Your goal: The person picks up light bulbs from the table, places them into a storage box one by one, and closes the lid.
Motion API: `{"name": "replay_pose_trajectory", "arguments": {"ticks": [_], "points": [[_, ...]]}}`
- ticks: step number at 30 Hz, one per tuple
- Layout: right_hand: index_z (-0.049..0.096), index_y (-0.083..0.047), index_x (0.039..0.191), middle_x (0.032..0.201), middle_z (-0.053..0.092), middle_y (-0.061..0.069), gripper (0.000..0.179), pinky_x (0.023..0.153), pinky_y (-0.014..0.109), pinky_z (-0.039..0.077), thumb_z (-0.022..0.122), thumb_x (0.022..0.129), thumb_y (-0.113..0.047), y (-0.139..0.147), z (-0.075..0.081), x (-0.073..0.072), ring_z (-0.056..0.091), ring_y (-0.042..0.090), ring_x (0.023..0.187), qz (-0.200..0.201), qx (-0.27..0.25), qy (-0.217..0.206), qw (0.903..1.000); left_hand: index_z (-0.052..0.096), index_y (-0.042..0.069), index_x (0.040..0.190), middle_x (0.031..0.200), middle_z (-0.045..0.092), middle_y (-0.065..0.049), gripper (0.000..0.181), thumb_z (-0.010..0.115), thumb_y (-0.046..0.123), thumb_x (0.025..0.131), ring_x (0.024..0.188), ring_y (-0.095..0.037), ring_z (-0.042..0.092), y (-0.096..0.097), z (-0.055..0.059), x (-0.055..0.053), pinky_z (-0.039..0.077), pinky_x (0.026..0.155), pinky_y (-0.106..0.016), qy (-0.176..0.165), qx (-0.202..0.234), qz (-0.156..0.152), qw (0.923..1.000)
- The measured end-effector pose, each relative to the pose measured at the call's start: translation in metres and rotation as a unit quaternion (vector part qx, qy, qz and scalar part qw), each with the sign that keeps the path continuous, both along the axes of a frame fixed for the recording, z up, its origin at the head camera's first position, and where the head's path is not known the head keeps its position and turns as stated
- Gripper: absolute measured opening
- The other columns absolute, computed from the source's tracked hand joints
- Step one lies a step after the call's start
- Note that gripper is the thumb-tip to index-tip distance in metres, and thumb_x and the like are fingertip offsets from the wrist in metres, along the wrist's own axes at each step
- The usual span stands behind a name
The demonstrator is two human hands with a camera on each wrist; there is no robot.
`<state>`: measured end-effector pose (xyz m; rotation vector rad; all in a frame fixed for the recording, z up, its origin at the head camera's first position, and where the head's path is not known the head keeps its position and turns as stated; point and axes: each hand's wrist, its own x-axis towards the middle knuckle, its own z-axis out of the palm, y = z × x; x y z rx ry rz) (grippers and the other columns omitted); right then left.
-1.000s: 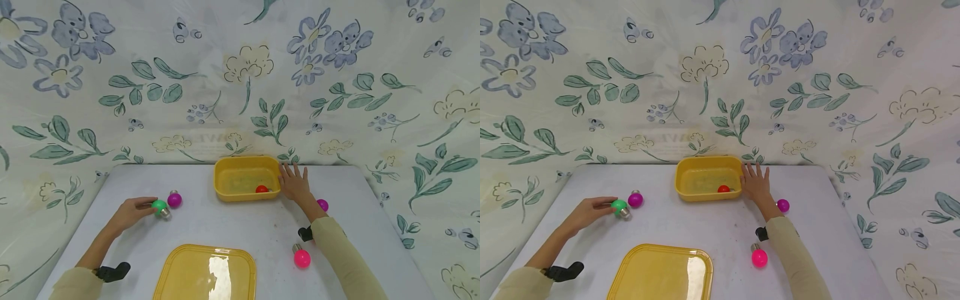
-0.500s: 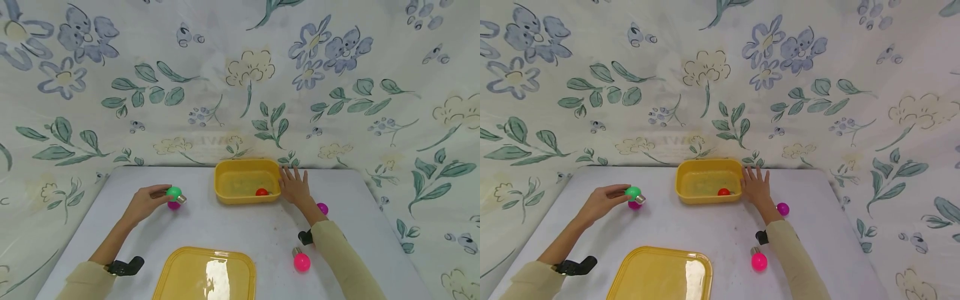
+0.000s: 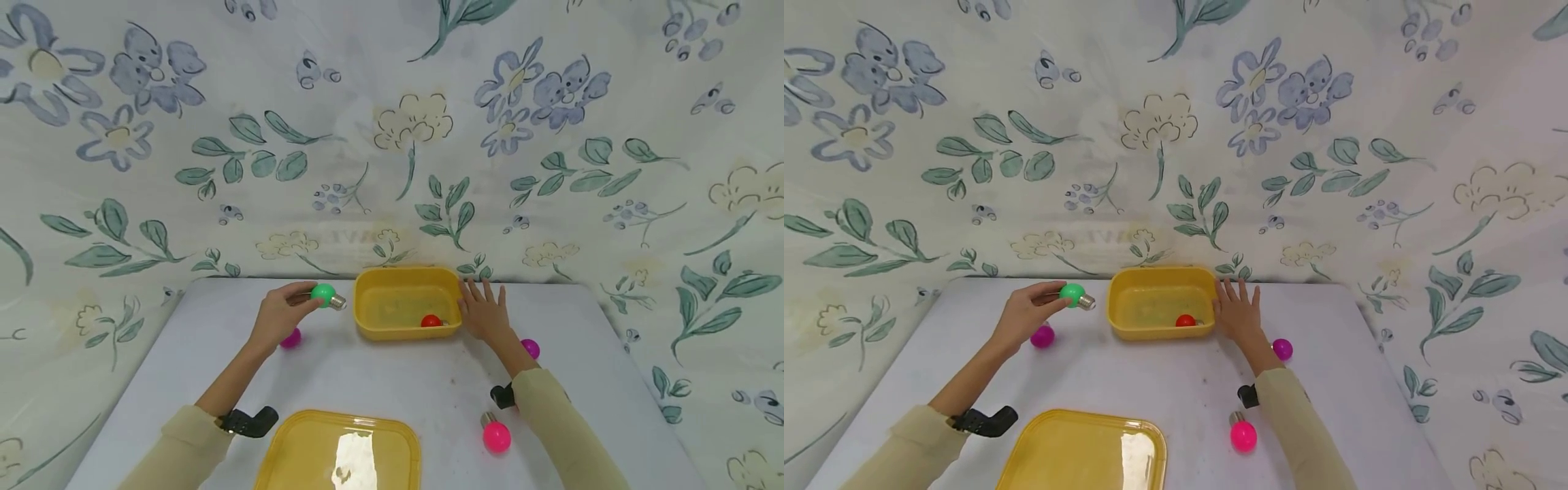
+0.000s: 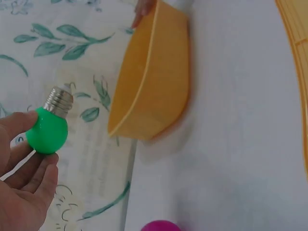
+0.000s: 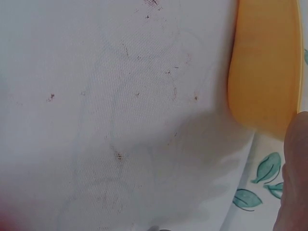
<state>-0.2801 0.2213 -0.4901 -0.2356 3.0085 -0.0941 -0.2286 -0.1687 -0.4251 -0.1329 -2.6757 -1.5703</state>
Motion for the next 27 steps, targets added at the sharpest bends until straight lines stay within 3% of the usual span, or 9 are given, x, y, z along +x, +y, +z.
{"name": "replay_pose_trajectory", "arguments": {"ticks": [12,27], "points": [[0.013,-0.014,0.161,0.165,0.016,0.011,0.058,0.115,0.065,-0.001,0.024,0.110,-0.037,-0.001,-0.002,0.001,0.006,0.039,0.150,0.004,0.006,0.011,0.9999,0.062,-0.003,0.129,0.122,0.066,-0.021,0.040,0.071,0.014,0.094,0.113,-0.035,0.064,0.048,-0.011,-0.016,0.053,0.093,-0.043,-0.004,0.020,0.004,0.9998],[0.013,-0.014,0.161,0.165,0.015,0.012,0.058,0.114,0.064,-0.005,0.026,0.110,-0.036,-0.002,0.000,0.001,0.004,0.039,0.150,0.000,0.018,0.002,0.9998,0.065,-0.006,0.118,0.114,0.069,-0.021,0.036,0.077,0.011,0.088,0.105,-0.034,0.067,0.087,-0.041,-0.028,0.056,0.088,-0.038,-0.006,0.025,-0.010,0.9996]]}}
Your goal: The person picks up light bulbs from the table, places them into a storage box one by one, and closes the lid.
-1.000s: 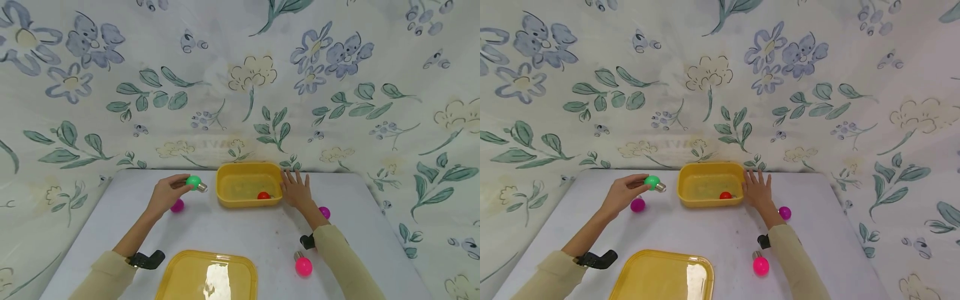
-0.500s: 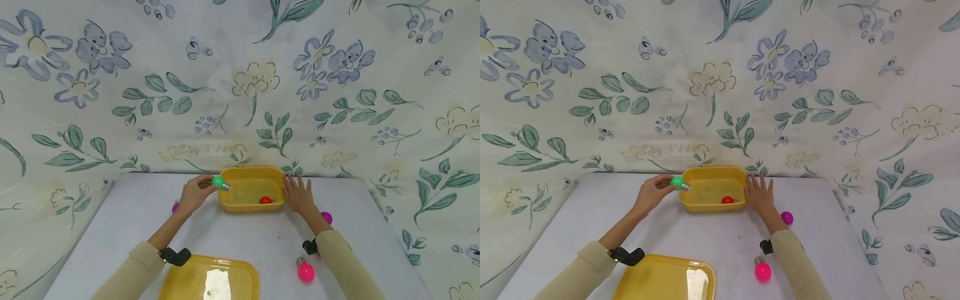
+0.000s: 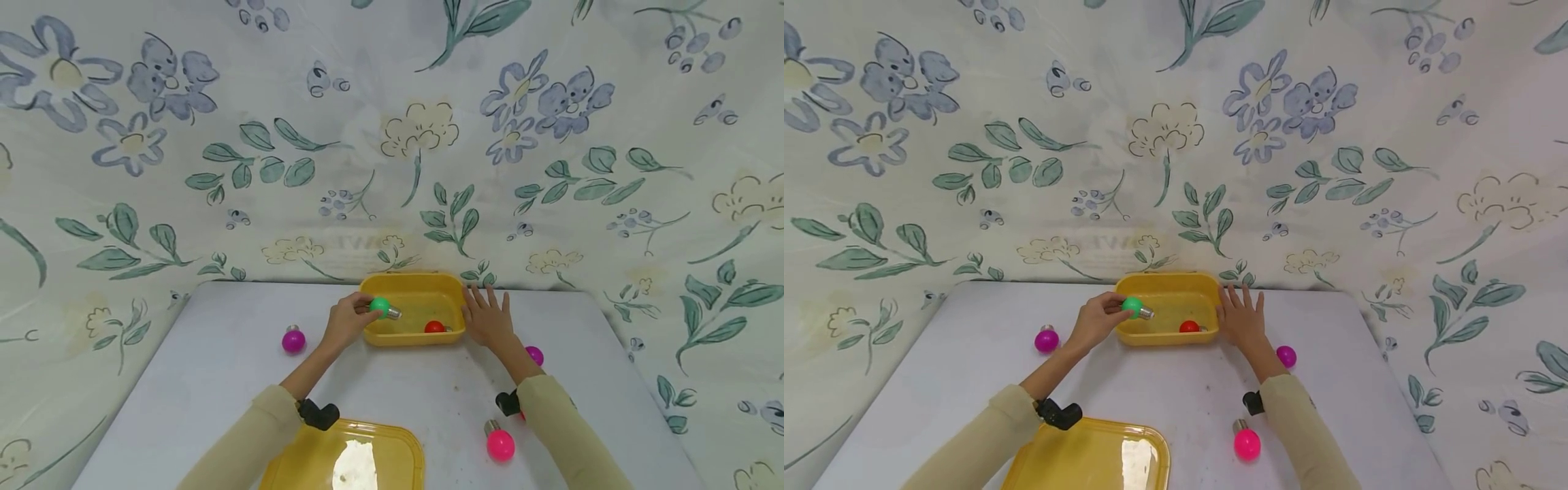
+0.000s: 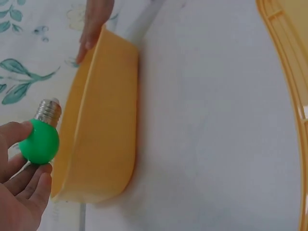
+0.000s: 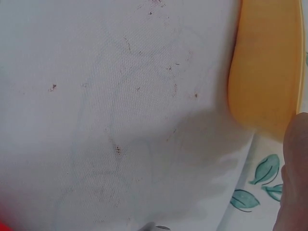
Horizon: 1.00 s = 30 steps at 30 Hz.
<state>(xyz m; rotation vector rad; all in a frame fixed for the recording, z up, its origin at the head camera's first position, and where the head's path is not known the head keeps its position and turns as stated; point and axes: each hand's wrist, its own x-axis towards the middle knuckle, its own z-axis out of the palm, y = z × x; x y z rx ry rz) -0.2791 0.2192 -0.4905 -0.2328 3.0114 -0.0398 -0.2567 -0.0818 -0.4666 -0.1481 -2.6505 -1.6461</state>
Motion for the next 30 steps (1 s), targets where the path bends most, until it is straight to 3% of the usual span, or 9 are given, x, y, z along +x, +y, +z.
{"name": "replay_pose_trajectory", "arguments": {"ticks": [8,15,20,24,30], "points": [[0.012,-0.013,0.161,0.165,0.016,0.011,0.058,0.115,0.064,-0.001,0.024,0.110,-0.036,0.001,0.003,-0.002,0.006,0.039,0.150,0.006,0.008,0.007,0.9999,0.065,-0.007,0.117,0.114,0.069,-0.022,0.036,0.077,0.011,0.088,0.105,-0.034,0.067,0.012,-0.001,-0.004,0.055,0.088,-0.040,-0.004,-0.031,-0.006,0.9995],[0.012,-0.014,0.161,0.165,0.015,0.011,0.058,0.115,0.065,0.000,0.024,0.110,-0.036,0.002,0.005,-0.002,0.006,0.039,0.150,0.005,0.010,0.008,0.9999,0.062,-0.007,0.126,0.121,0.066,-0.023,0.042,0.075,0.010,0.090,0.108,-0.034,0.067,0.021,-0.003,-0.011,0.055,0.088,-0.039,-0.008,-0.058,-0.049,0.9971],[0.012,-0.014,0.161,0.165,0.016,0.011,0.058,0.115,0.064,0.001,0.024,0.110,-0.037,0.002,0.004,-0.001,0.006,0.039,0.150,0.004,0.010,0.006,0.9999,0.065,-0.007,0.123,0.117,0.068,-0.021,0.038,0.074,0.009,0.090,0.105,-0.033,0.068,0.026,-0.007,-0.014,0.056,0.087,-0.038,-0.002,-0.093,-0.088,0.9917],[0.012,-0.014,0.162,0.165,0.016,0.011,0.058,0.115,0.064,0.000,0.024,0.110,-0.037,0.002,0.002,-0.001,0.005,0.039,0.150,0.005,0.006,0.003,1.0000,0.069,-0.005,0.115,0.111,0.070,-0.017,0.030,0.076,0.008,0.089,0.101,-0.030,0.068,0.028,-0.010,-0.016,0.056,0.086,-0.038,0.003,-0.118,-0.100,0.9879],[0.012,-0.014,0.162,0.165,0.017,0.010,0.057,0.115,0.065,0.002,0.022,0.110,-0.037,0.002,0.001,0.000,0.005,0.039,0.150,0.007,0.007,0.004,0.9999,0.070,-0.003,0.108,0.097,0.070,-0.009,0.027,0.078,0.010,0.086,0.085,-0.020,0.061,0.031,-0.010,-0.018,0.055,0.081,-0.036,0.012,-0.200,-0.123,0.9721]]}}
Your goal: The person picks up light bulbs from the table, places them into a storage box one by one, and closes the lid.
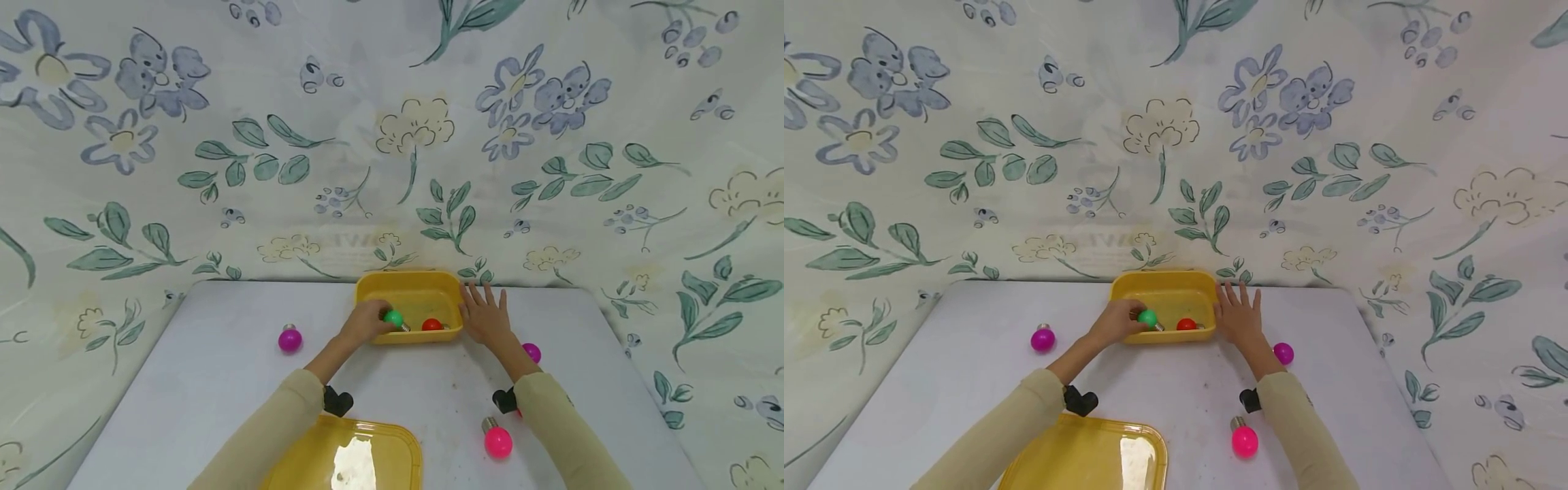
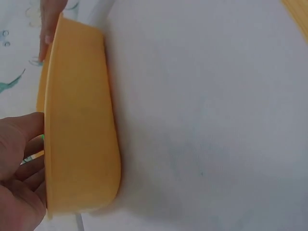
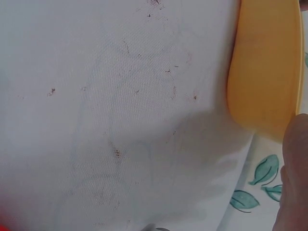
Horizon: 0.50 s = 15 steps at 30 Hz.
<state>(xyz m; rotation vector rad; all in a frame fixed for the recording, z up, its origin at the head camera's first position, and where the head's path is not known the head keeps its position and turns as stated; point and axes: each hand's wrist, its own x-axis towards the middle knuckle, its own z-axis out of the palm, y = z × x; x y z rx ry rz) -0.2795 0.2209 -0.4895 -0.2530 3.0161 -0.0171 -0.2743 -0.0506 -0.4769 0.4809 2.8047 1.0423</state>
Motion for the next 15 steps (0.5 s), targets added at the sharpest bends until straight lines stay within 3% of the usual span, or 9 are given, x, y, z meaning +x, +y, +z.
{"name": "replay_pose_trajectory", "arguments": {"ticks": [7,15], "points": [[0.012,-0.014,0.162,0.165,0.016,0.010,0.058,0.115,0.064,0.001,0.024,0.110,-0.037,-0.0016,0.0014,-0.0009,0.006,0.039,0.150,-0.001,0.003,0.000,1.0000,0.069,-0.005,0.112,0.101,0.070,-0.012,0.032,0.078,0.011,0.086,0.087,-0.021,0.063,0.0024,0.0001,-0.0033,0.055,0.081,-0.035,-0.011,-0.040,0.007,0.9991],[0.011,-0.015,0.162,0.165,0.015,0.010,0.058,0.115,0.064,-0.001,0.023,0.110,-0.037,-0.0006,-0.0003,-0.0012,0.004,0.038,0.151,-0.008,-0.001,-0.004,1.0000,0.070,-0.005,0.106,0.101,0.070,-0.013,0.030,0.081,0.013,0.084,0.085,-0.021,0.061,0.0048,0.0014,-0.0060,0.054,0.077,-0.034,-0.007,-0.080,-0.002,0.9968]]}}
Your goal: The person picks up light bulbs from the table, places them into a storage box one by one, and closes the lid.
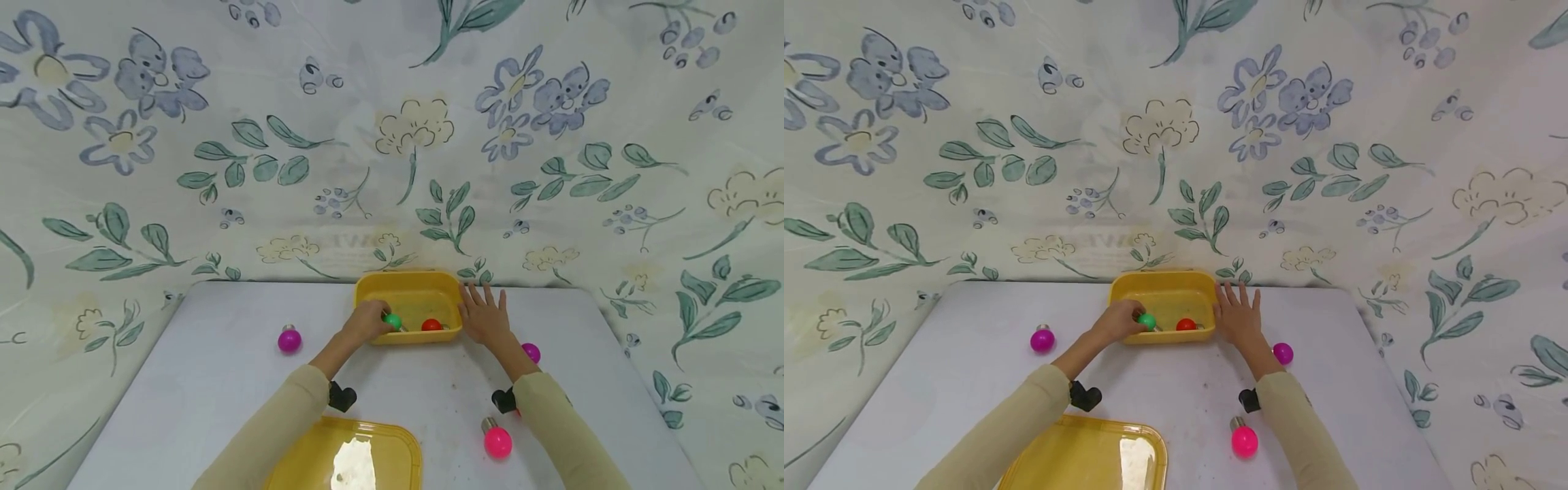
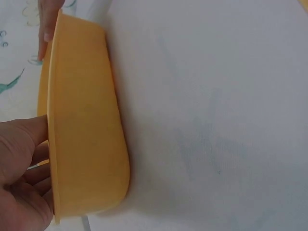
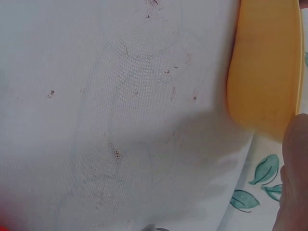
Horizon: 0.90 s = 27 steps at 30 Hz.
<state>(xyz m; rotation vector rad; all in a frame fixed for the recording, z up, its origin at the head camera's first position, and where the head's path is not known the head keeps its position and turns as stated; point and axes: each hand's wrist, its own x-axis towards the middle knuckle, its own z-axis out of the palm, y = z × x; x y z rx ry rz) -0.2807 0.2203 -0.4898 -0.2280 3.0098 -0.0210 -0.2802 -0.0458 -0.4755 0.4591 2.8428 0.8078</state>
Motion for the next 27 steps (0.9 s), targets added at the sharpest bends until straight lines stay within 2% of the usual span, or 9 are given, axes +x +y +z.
{"name": "replay_pose_trajectory", "arguments": {"ticks": [19,24,27], "points": [[0.011,-0.015,0.162,0.165,0.016,0.010,0.058,0.115,0.064,0.001,0.024,0.110,-0.037,-0.0015,0.0009,0.0005,0.005,0.038,0.150,0.003,0.004,0.001,1.0000,0.070,-0.005,0.106,0.102,0.070,-0.013,0.031,0.081,0.015,0.085,0.079,-0.019,0.057,0.0019,0.0029,-0.0012,0.055,0.074,-0.032,-0.018,-0.018,0.005,0.9997],[0.012,-0.015,0.162,0.165,0.017,0.010,0.058,0.115,0.064,0.000,0.025,0.110,-0.037,-0.0012,0.0005,0.0003,0.006,0.038,0.150,0.002,0.003,0.002,1.0000,0.069,-0.006,0.112,0.110,0.069,-0.016,0.035,0.080,0.014,0.085,0.095,-0.025,0.064,0.0005,0.0022,-0.0015,0.055,0.084,-0.037,-0.021,-0.015,0.002,0.9997],[0.012,-0.015,0.162,0.165,0.017,0.010,0.058,0.115,0.064,0.000,0.025,0.110,-0.037,-0.0013,0.0011,0.0007,0.006,0.038,0.150,0.002,0.003,0.003,1.0000,0.067,-0.007,0.117,0.113,0.068,-0.018,0.039,0.079,0.013,0.086,0.104,-0.029,0.064,-0.0015,0.0013,-0.0002,0.053,0.090,-0.041,-0.015,-0.002,-0.003,0.9999]]}}
